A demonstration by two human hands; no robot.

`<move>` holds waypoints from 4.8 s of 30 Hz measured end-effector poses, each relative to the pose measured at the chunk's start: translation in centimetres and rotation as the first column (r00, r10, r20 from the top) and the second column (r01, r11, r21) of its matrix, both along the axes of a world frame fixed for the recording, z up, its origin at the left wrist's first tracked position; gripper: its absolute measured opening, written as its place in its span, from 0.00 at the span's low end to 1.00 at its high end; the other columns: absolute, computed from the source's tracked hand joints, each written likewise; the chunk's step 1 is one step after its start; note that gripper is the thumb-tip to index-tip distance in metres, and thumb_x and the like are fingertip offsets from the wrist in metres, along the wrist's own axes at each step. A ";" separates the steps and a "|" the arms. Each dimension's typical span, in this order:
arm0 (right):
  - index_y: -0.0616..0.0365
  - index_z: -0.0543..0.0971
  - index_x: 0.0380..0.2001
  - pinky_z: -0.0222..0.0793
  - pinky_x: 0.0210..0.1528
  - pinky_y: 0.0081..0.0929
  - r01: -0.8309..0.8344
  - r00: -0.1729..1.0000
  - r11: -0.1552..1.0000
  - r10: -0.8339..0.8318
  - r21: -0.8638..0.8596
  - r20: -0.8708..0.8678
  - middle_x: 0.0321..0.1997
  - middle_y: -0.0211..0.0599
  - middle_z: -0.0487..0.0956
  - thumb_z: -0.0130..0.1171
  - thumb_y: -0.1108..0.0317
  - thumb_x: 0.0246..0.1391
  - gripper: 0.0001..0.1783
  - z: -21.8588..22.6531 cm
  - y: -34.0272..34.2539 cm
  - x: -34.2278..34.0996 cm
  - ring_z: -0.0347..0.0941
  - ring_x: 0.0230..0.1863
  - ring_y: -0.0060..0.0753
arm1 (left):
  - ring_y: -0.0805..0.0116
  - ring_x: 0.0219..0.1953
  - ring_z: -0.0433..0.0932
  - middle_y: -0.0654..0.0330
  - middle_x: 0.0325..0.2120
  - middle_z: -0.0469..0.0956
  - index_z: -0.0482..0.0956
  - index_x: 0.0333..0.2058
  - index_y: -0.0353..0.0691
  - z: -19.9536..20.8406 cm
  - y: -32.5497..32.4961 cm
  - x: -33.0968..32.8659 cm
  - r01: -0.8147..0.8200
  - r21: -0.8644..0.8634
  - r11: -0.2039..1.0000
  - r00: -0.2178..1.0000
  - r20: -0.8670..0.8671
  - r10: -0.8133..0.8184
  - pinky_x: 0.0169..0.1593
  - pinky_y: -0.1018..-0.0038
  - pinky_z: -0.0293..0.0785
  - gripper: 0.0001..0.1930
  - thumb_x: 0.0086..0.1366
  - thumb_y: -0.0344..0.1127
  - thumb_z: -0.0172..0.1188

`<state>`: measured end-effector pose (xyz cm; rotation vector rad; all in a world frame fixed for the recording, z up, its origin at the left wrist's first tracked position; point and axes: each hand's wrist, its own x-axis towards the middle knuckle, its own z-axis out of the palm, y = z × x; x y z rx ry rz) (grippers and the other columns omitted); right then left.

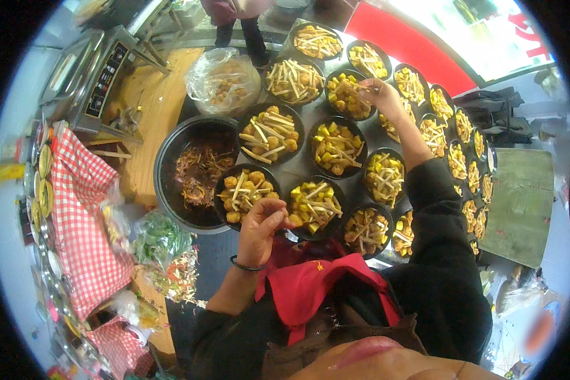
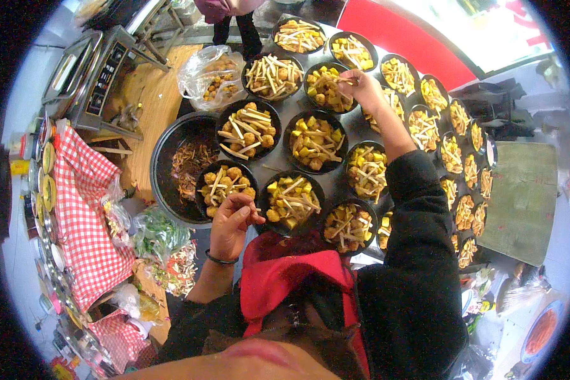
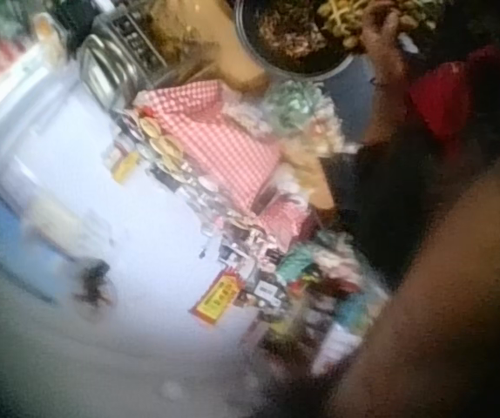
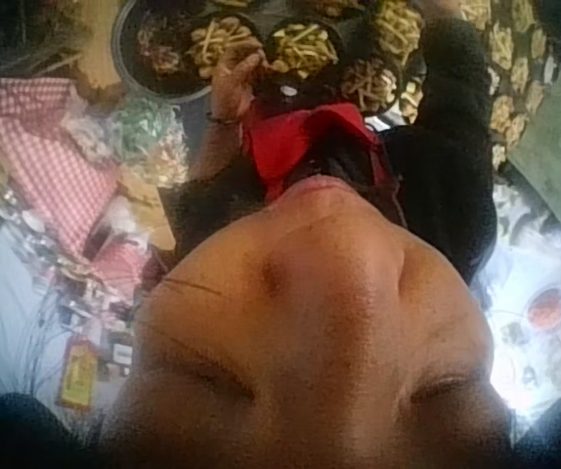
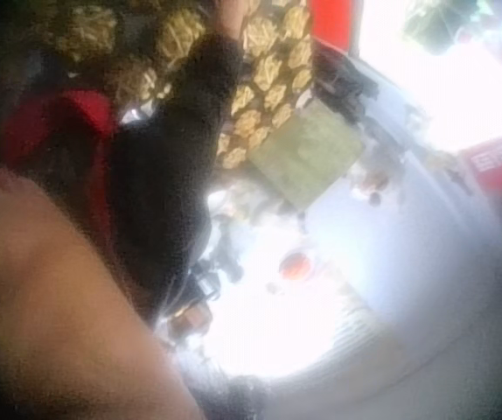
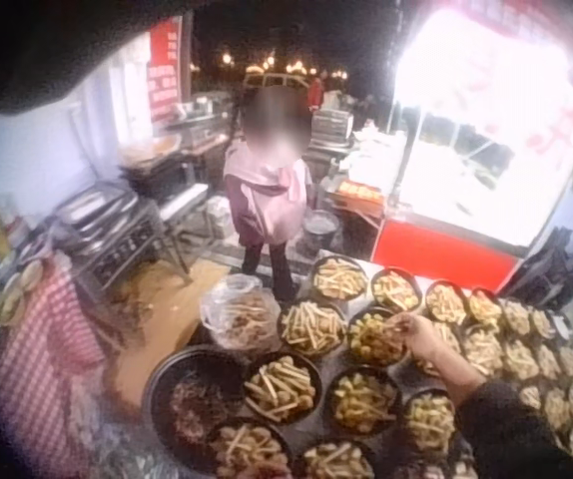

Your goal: The person assembles food by placing bean sprouts into many small black bowls arranged on a tray. They use both hands to pick up sprouts from a white bowl and distribute them across the bowls, then briefly wipe their hands with a tissue.

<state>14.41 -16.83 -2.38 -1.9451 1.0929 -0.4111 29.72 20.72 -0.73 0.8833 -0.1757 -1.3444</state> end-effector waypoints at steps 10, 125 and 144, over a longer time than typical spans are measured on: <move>0.58 0.77 0.40 0.70 0.38 0.33 -0.062 0.955 0.903 -0.070 -0.426 -0.288 0.31 0.43 0.80 0.56 0.61 0.52 0.15 0.2 -0.5 -0.3 0.77 0.33 0.36 | 0.72 0.31 0.74 0.61 0.31 0.72 0.70 0.40 0.36 0.3 0.6 0.7 -0.022 -0.002 1.000 0.999 0.045 0.022 0.40 0.69 0.76 0.09 0.60 0.28 0.52; 0.59 0.77 0.37 0.69 0.37 0.24 0.525 0.851 0.850 -0.524 0.036 -0.038 0.30 0.34 0.79 0.57 0.61 0.52 0.14 2.9 22.9 -19.5 0.75 0.33 0.24 | 0.72 0.34 0.70 0.62 0.33 0.69 0.69 0.42 0.39 2.4 -0.4 2.7 0.152 -0.195 0.969 0.984 0.121 -0.130 0.42 0.71 0.72 0.09 0.63 0.31 0.49; 0.60 0.78 0.36 0.66 0.36 0.24 0.801 0.592 0.598 -0.796 -0.018 -0.124 0.27 0.37 0.78 0.57 0.61 0.51 0.14 1.1 38.4 -26.8 0.71 0.29 0.25 | 0.75 0.32 0.71 0.62 0.30 0.70 0.70 0.39 0.35 4.7 -2.1 -3.9 0.395 -0.180 0.901 0.904 0.253 -0.346 0.40 0.72 0.76 0.08 0.60 0.27 0.49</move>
